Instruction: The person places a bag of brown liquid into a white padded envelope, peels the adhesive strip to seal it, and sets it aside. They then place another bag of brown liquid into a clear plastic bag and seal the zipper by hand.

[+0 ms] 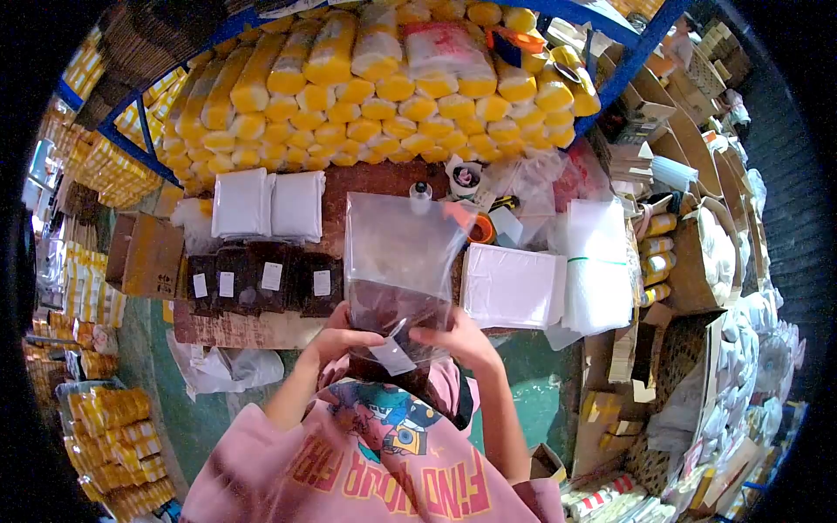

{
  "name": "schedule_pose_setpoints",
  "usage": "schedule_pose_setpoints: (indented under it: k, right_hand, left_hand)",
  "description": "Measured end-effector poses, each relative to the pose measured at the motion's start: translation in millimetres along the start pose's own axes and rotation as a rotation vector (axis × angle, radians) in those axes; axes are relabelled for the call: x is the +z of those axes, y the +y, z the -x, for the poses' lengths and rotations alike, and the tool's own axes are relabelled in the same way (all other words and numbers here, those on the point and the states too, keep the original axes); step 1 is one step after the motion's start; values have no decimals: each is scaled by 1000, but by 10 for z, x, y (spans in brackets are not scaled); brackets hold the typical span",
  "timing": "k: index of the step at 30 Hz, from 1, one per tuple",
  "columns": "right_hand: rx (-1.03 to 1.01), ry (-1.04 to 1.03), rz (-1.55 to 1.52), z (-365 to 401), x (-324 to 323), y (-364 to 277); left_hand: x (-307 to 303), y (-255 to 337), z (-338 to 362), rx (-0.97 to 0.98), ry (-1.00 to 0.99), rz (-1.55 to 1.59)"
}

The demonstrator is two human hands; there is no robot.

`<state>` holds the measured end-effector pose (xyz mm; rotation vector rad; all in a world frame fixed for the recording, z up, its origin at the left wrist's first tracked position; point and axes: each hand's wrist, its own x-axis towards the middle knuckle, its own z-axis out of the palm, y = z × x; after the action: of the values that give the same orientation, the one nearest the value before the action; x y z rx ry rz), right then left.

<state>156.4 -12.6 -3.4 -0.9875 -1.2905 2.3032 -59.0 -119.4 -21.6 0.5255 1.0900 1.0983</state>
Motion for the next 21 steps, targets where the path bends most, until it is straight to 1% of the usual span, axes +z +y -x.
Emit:
schedule_pose_setpoints:
  k: [1, 2, 3, 5, 6, 7, 9, 10, 13, 14, 17, 18, 21]
  right_hand:
    - [10, -6, 107, -45, -8, -28]
    - [29, -7, 151, -83, -19, -18]
    - [47, -10, 198, -119, -28, 7]
    - [-12, -9, 91, -80, 10, 98]
    - [-40, -8, 39, -35, 37, 168]
    - [-79, 40, -56, 18, 74, 306]
    - [-51, 21, -105, 127, 132, 409]
    - [-74, 12, -101, 180, 206, 358]
    - [-11, 86, 17, 242, 189, 518]
    - [9, 125, -33, 282, 254, 455]
    - [127, 151, -222, 292, 236, 537]
    - [150, 158, -223, 273, 185, 617]
    - [225, 142, -311, 261, 137, 654]
  left_hand:
    - [20, -45, -8, 21, -12, -50]
    - [88, -63, 0, 72, -25, -4]
    - [94, -79, 18, 63, -12, -46]
    - [96, -107, 57, 51, 19, -127]
    - [19, -204, 44, 20, 2, -140]
    - [4, -249, 71, -2, -2, -138]
    - [-7, -317, 123, -49, -11, -135]
    - [15, -284, 175, -92, -47, -63]
    - [-67, -470, 212, -59, -43, -199]
    - [-52, -493, 230, -58, 13, -250]
    - [-75, -508, 182, -90, -71, -259]
    - [-103, -565, 155, -114, -70, -247]
    - [-70, -561, 125, -101, -77, -228]
